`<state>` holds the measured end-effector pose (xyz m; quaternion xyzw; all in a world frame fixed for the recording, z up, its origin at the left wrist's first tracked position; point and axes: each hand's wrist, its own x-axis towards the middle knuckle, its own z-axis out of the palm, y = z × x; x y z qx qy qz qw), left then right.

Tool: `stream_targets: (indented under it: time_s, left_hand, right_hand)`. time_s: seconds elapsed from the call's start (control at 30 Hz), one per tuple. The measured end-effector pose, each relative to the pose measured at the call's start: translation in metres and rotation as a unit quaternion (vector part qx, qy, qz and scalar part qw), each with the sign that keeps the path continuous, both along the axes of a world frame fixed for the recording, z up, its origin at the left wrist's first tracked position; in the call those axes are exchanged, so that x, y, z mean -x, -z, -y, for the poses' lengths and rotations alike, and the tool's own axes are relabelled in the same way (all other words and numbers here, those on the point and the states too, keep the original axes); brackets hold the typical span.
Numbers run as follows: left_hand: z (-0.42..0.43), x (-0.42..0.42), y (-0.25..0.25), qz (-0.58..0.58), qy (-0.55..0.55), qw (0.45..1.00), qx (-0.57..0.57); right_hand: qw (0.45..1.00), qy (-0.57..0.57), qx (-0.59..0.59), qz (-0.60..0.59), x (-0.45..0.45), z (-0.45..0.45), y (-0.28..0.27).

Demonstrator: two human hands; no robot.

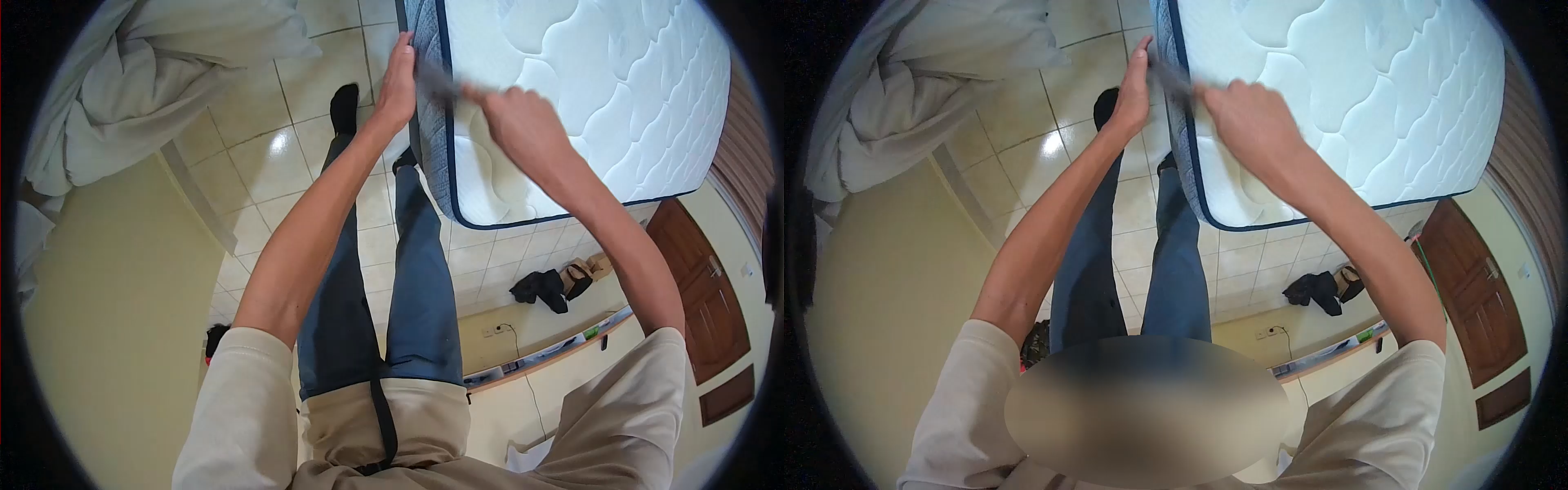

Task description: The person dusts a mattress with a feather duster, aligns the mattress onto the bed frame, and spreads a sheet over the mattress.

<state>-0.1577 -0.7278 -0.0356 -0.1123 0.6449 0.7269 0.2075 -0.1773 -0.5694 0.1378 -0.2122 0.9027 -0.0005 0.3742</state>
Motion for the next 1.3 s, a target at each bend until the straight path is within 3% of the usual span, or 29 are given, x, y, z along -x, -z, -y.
stream_targets:
  time_s: [0.07,0.13,0.17,0.23,0.4,0.43,0.5,0.57,0.6,0.67,0.7,0.73,0.77,0.8,0.83,0.9,0.97,1.0,1.03,1.1,1.13,1.17,1.23,1.27,1.3]
  left_hand:
    - [0.006,0.005,0.000,0.008,-0.009,1.000,-0.006]
    - [0.013,0.011,0.000,0.015,-0.016,1.000,-0.009]
    - [0.016,0.013,0.000,0.019,-0.018,1.000,-0.010]
    - [0.018,0.017,-0.001,0.028,-0.022,0.999,-0.014]
    - [0.027,0.030,-0.002,0.040,-0.024,0.999,-0.019]
    - [0.029,0.031,-0.001,0.043,-0.022,0.999,-0.016]
    - [0.032,0.034,0.001,0.051,-0.017,0.998,-0.013]
    - [0.036,0.037,0.003,0.061,-0.005,0.998,-0.010]
    - [0.035,0.037,0.003,0.065,0.001,0.998,-0.009]
    - [0.028,0.039,0.004,0.077,0.009,0.997,-0.016]
    - [0.023,0.042,0.004,0.081,0.007,0.996,-0.023]
    - [0.015,0.044,-0.003,0.128,-0.020,0.990,-0.055]
    - [0.011,0.045,0.011,0.127,-0.016,0.990,-0.053]
    - [0.008,0.042,0.039,0.137,-0.009,0.986,-0.091]
    - [0.000,0.049,0.029,0.105,-0.020,0.990,-0.087]
    - [-0.013,0.067,0.007,0.072,-0.025,0.994,-0.079]
    - [-0.036,0.093,-0.008,0.096,-0.107,0.987,-0.069]
    - [-0.033,0.103,-0.003,0.129,-0.081,0.987,-0.050]
    - [-0.031,0.111,0.005,0.210,-0.104,0.970,-0.064]
    - [-0.040,0.126,0.023,0.100,-0.125,0.980,-0.116]
    - [-0.044,0.131,0.012,0.097,-0.159,0.979,-0.077]
    - [-0.047,0.138,0.002,0.076,-0.164,0.982,-0.062]
    - [-0.045,0.152,-0.025,0.273,-0.175,0.943,-0.072]
    - [-0.049,0.149,-0.020,0.156,-0.201,0.964,-0.076]
    - [-0.043,0.147,-0.007,0.052,-0.133,0.988,-0.059]
  right_hand:
    - [0.998,0.036,-0.015,-0.041,0.031,0.005,-0.011]
    - [0.995,-0.043,0.011,0.088,0.056,0.000,-0.012]
    - [0.995,-0.040,0.012,0.085,0.058,0.004,-0.011]
    - [0.978,-0.048,0.037,-0.199,0.063,0.015,-0.007]
    - [0.987,-0.019,0.061,-0.150,0.096,0.009,0.003]
    - [0.977,0.043,0.027,-0.207,0.092,0.017,0.001]
    - [0.978,0.136,0.061,-0.148,0.093,0.004,0.000]
    - [0.974,0.129,0.183,0.035,0.092,-0.048,0.009]
    - [0.975,0.162,0.120,0.098,0.090,-0.053,-0.009]
    - [0.913,0.312,0.249,-0.080,0.043,-0.091,0.023]
    - [0.874,0.435,0.195,-0.099,0.022,-0.092,0.024]
    - [0.856,0.451,0.221,-0.118,-0.010,-0.099,0.044]
    - [0.878,0.421,0.213,-0.078,-0.040,-0.108,0.058]
    - [0.912,0.365,0.185,0.021,-0.047,-0.103,0.044]
    - [0.906,0.375,0.183,0.077,-0.048,-0.097,0.033]
    - [0.812,0.543,0.211,-0.046,-0.063,-0.099,0.050]
    - [0.809,0.544,0.223,0.009,-0.065,-0.096,0.070]
    - [0.853,0.438,0.284,-0.017,-0.053,-0.096,0.065]
    - [0.846,0.450,0.284,-0.027,-0.041,-0.097,0.063]
    - [0.767,0.589,0.243,-0.072,-0.018,-0.099,0.065]
    - [0.736,0.615,0.268,-0.088,-0.010,-0.096,0.075]
    - [0.733,0.618,0.269,-0.089,-0.007,-0.099,0.076]
    - [0.883,0.384,0.269,0.002,0.016,-0.104,0.063]
    - [0.861,0.395,0.309,-0.088,0.019,-0.112,0.080]
    - [0.840,0.459,0.278,-0.074,0.039,-0.115,0.064]
